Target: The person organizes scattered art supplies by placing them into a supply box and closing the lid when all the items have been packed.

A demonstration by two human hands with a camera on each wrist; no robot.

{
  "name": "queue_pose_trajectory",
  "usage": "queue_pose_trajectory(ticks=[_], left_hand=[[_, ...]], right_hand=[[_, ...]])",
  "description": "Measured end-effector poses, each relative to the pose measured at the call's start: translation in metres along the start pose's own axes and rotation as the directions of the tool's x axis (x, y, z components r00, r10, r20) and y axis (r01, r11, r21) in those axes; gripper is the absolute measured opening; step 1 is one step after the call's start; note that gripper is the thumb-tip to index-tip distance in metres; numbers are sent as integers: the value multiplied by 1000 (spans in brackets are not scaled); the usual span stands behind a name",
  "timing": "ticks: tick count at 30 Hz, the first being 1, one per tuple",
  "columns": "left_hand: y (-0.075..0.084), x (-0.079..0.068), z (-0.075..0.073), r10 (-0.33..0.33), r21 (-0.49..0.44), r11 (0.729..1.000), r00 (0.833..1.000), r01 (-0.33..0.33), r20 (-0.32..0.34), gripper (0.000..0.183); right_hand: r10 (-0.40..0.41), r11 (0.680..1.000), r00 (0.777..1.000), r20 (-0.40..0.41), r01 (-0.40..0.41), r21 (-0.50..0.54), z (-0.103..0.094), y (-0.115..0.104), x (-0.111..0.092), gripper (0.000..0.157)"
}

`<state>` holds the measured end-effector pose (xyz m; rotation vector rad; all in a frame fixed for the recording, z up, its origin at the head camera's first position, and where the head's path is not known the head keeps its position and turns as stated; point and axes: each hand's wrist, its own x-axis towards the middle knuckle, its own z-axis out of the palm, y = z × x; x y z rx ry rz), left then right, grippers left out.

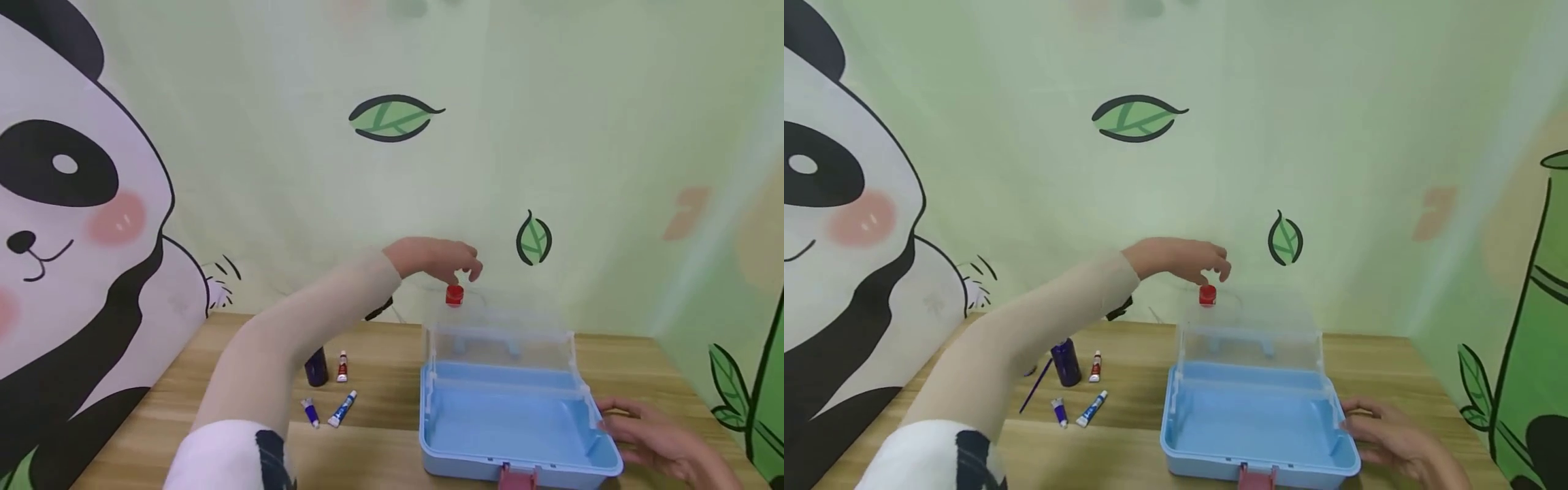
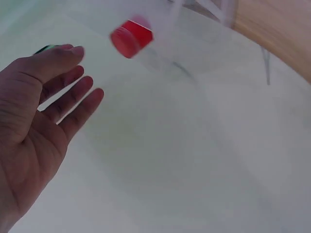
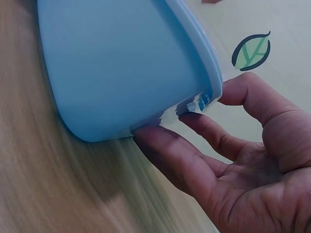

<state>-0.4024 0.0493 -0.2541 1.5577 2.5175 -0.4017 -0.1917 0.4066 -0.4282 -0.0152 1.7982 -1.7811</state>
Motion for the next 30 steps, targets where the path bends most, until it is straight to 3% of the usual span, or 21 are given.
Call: queue_pose_trajectory(ticks=[3, 8, 11, 15, 18, 23, 27, 30], left_hand=[[10, -42, 3, -30, 44, 998, 993, 35, -111, 29], [28, -119, 25, -89, 84, 990, 968, 111, -233, 24], [37, -158, 44, -109, 71, 988, 950, 135, -293, 21], [51, -203, 77, -87, 42, 993, 926, 109, -367, 18], [62, -227, 106, -64, 11, 997, 922, 74, -382, 13], [73, -253, 146, -107, -88, 993, 926, 81, -363, 10], [69, -268, 174, -155, -223, 972, 924, 79, -349, 12], [59, -281, 194, -206, -311, 946, 909, 91, -363, 15]], right_hand=[[-30, 999, 999, -41, 28, -42, 6, -1, 4, 27], [-38, 996, 994, -102, 30, -79, 11, -6, 5, 31], [-49, 995, 993, -104, 40, -87, 10, -8, 3, 33], [-68, 994, 995, -78, 62, -86, 12, -9, 3, 31], [-68, 995, 997, -42, 65, -69, 14, -6, 4, 29], [-61, 997, 997, -36, 59, -53, 19, -1, 2, 28], [-43, 997, 997, -57, 40, -60, 24, 5, -2, 31], [-41, 998, 998, -53, 38, -57, 27, 8, -4, 32]])
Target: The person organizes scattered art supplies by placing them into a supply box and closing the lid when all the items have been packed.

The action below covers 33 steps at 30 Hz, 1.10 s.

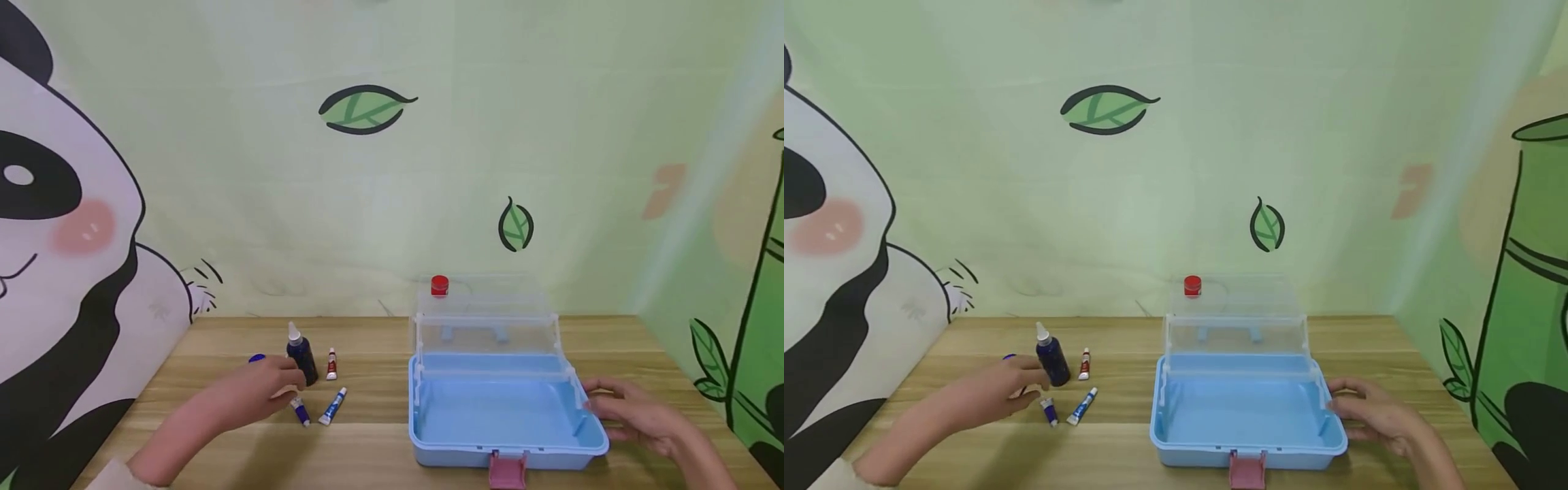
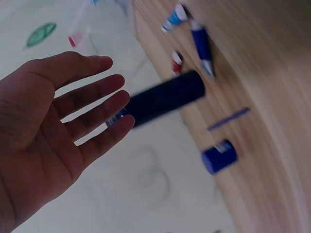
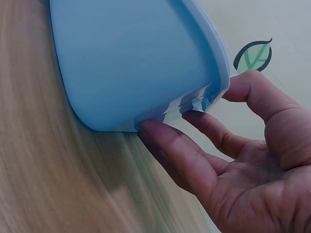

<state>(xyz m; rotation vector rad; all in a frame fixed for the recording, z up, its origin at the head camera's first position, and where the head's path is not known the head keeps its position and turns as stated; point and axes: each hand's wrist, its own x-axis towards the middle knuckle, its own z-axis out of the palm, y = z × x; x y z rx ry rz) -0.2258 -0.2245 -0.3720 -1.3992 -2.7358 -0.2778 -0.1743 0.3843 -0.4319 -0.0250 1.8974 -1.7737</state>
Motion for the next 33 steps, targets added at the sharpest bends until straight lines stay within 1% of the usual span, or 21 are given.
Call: queue_pose_trajectory(ticks=[2, 5, 8, 10, 13, 15, 17, 20, 24, 30, 33], left_hand=[[-15, -8, 4, -33, -36, 999, 999, 32, -20, 16], [-34, -19, 5, -93, -57, 994, 995, 90, -46, 18], [-50, -26, 7, -166, -64, 985, 985, 163, -50, 17], [-59, -27, 9, -223, -64, 973, 973, 220, -51, 15], [-69, -26, 14, -309, -54, 950, 950, 306, -52, 12], [-73, -25, 18, -345, -46, 938, 936, 343, -63, 12], [-77, -25, 22, -357, -40, 934, 931, 355, -76, 16], [-82, -25, 27, -358, -29, 934, 930, 356, -88, 24], [-88, -23, 34, -358, -29, 934, 931, 357, -68, 31], [-92, -16, 41, -353, -54, 935, 934, 350, -55, 31], [-93, -14, 42, -351, -49, 936, 935, 348, -52, 32]], right_hand=[[-7, 1000, 1000, 6, 7, 4, 0, 0, 0, 31], [-32, 999, 999, 13, 32, 8, 1, -1, 1, 30], [-49, 999, 999, 13, 49, 4, 2, -3, 3, 29], [-49, 999, 999, 8, 49, -1, 2, -3, 3, 29], [-41, 999, 999, 1, 41, -8, 2, -1, 3, 27], [-38, 999, 999, -6, 38, -11, 2, 0, 3, 27], [-35, 999, 999, -11, 35, -12, 3, 2, 1, 28], [-29, 1000, 999, -18, 28, -9, 3, 4, 0, 30], [-18, 1000, 1000, -19, 18, 1, 4, 7, -1, 33], [-33, 999, 999, -24, 33, -4, 3, 7, -2, 30], [-41, 999, 999, -25, 41, -8, 4, 6, -1, 30]])
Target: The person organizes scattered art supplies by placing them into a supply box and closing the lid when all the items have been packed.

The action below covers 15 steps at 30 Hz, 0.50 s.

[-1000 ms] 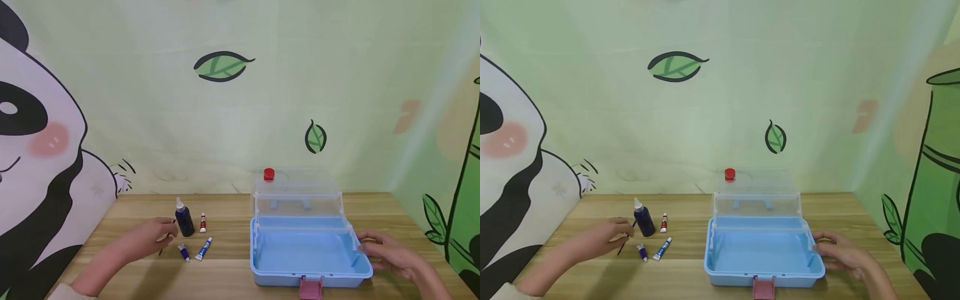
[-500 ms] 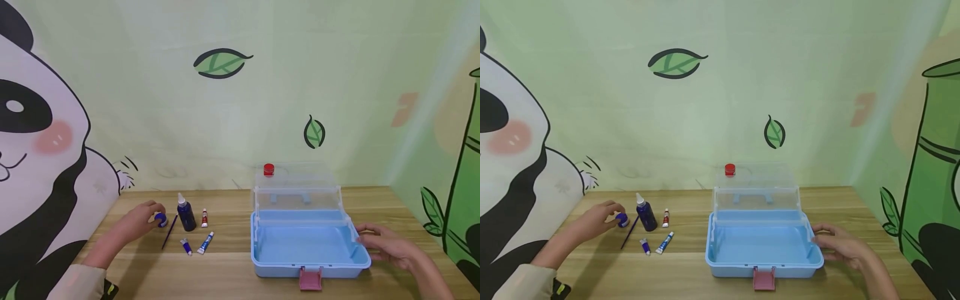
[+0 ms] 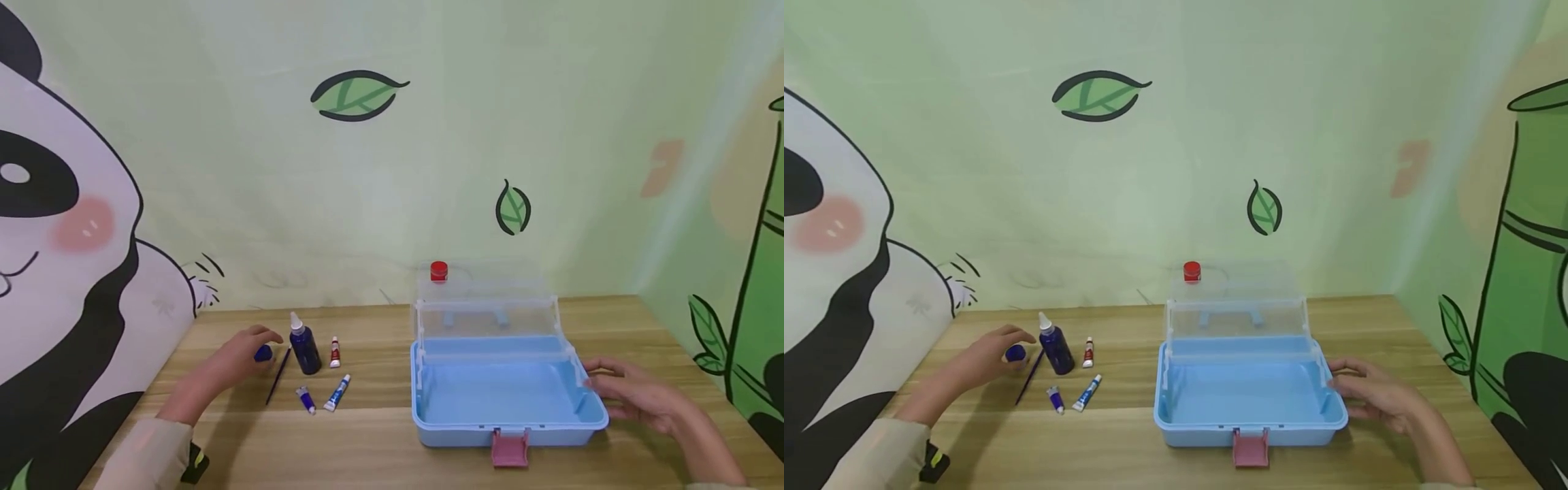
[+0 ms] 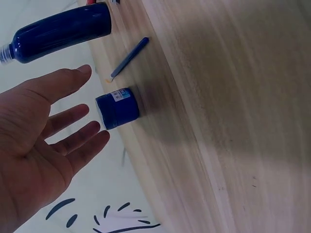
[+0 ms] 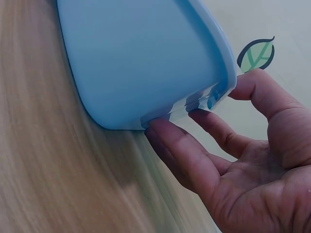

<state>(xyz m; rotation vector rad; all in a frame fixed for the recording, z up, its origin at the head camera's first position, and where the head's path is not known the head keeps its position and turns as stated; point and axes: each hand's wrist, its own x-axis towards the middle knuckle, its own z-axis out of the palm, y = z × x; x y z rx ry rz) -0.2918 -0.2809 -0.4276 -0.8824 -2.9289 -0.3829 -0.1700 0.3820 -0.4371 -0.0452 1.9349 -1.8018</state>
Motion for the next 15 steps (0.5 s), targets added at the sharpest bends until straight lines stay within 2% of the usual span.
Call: queue_pose_trajectory(ticks=[9, 15], left_hand=[[-7, 6, 3, -15, 2, 1000, 998, 15, 57, 28], [-14, 8, 7, -35, -12, 999, 997, 36, 66, 26]], right_hand=[[18, 1000, 1000, -10, -18, -17, 1, -3, 1, 35], [25, 1000, 1000, 7, -25, -5, 0, -5, -1, 28]])
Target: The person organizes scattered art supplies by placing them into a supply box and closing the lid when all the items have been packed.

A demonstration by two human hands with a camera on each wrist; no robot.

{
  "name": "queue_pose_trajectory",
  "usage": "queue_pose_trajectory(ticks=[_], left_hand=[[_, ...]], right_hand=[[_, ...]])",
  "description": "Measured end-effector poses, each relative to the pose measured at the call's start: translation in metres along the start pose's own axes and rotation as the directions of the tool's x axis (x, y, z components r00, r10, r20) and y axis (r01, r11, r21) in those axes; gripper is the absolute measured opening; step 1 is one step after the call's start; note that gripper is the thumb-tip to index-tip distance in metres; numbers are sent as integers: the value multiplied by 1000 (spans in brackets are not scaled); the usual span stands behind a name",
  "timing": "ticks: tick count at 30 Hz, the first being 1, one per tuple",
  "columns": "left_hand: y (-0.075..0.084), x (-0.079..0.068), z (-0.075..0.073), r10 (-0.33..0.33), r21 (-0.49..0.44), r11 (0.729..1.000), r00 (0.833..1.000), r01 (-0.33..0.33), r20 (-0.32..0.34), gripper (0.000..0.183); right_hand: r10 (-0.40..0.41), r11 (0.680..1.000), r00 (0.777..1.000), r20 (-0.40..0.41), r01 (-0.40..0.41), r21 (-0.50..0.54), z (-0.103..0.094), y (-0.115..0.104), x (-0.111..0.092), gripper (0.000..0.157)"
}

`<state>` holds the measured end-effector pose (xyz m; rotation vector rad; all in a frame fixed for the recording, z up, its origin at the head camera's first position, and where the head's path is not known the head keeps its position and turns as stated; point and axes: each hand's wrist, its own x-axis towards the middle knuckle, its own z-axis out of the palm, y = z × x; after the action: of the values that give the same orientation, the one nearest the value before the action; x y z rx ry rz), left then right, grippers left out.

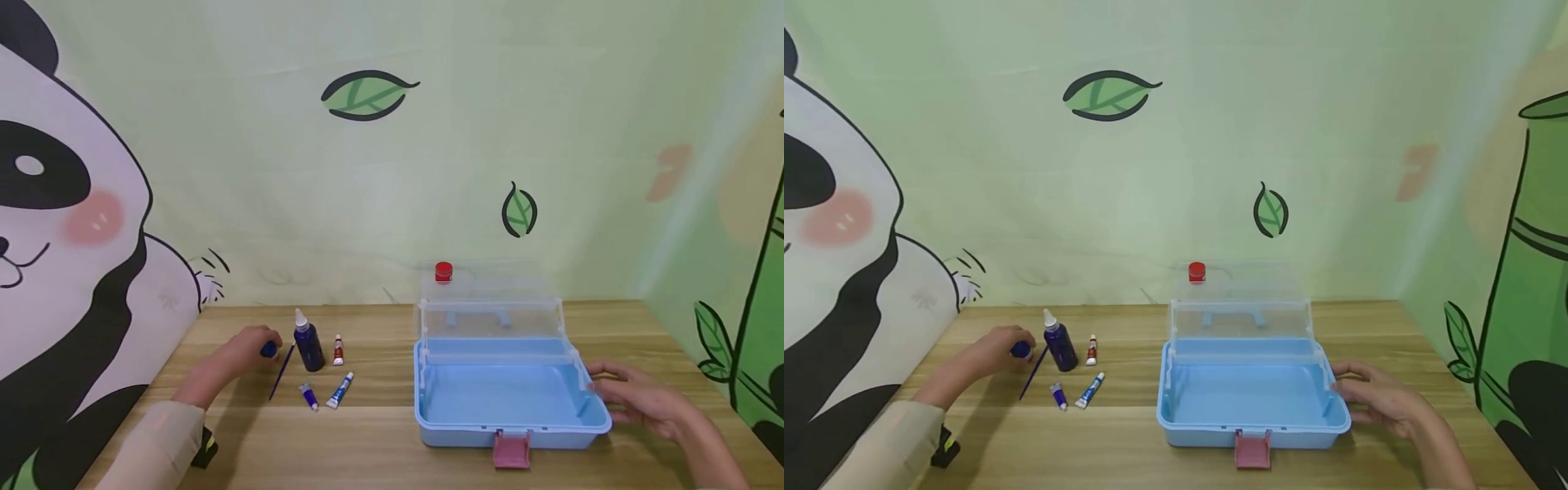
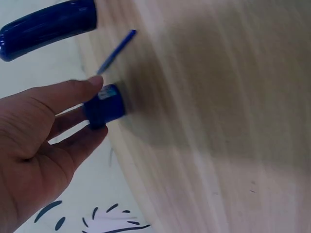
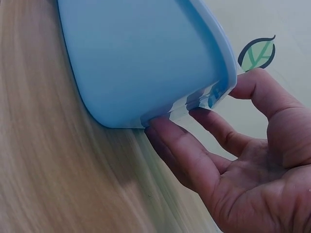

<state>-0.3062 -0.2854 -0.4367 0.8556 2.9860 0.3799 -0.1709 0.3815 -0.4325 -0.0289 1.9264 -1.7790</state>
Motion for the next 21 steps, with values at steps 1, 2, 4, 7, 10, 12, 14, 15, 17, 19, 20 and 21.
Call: queue_pose_trajectory(ticks=[1, 2, 4, 7, 10, 12, 14, 15, 17, 19, 20, 21], left_hand=[[-1, 0, 1, -5, -4, 1000, 1000, 5, -5, 24], [-2, 0, 3, -11, -8, 1000, 1000, 11, -13, 23], [-3, -1, 4, -19, -8, 1000, 999, 19, -30, 22], [-4, -1, 5, -30, -8, 1000, 998, 30, -46, 20], [-5, 0, 4, -29, -4, 1000, 998, 29, -50, 19], [-5, 1, 3, -29, 3, 1000, 998, 29, -47, 19], [-5, 2, 2, -39, 5, 999, 999, 39, -34, 19], [-5, 3, 1, -45, 7, 999, 999, 45, -26, 19], [-5, 4, 1, -50, 4, 999, 999, 50, -7, 19], [-5, 6, 1, -54, -4, 999, 998, 54, 8, 18], [-4, 7, 1, -51, -7, 999, 999, 51, 12, 18], [-4, 8, 1, -51, -13, 999, 999, 52, 17, 17]], right_hand=[[-2, 1000, 1000, 3, 2, 1, 0, 0, 0, 27], [-3, 1000, 1000, 6, 3, 2, -1, 0, 0, 27], [-4, 1000, 1000, 5, 4, -3, -1, -1, 1, 28], [-2, 1000, 1000, -3, 2, -17, -1, -1, 2, 33], [2, 1000, 1000, -9, -3, -22, 0, -1, 2, 35], [2, 1000, 1000, -11, -2, -17, 0, 0, 2, 35], [-1, 1000, 1000, -10, 1, -8, 1, 0, 3, 34], [-2, 1000, 1000, -7, 2, -4, 1, 0, 3, 33], [-2, 1000, 1000, -3, 2, 2, 1, 0, 3, 32], [1, 1000, 1000, -3, -1, 3, 0, 1, 3, 30], [2, 1000, 1000, -3, -2, 3, 0, 2, 2, 30], [5, 1000, 1000, -3, -5, 3, 0, 2, 2, 29]])
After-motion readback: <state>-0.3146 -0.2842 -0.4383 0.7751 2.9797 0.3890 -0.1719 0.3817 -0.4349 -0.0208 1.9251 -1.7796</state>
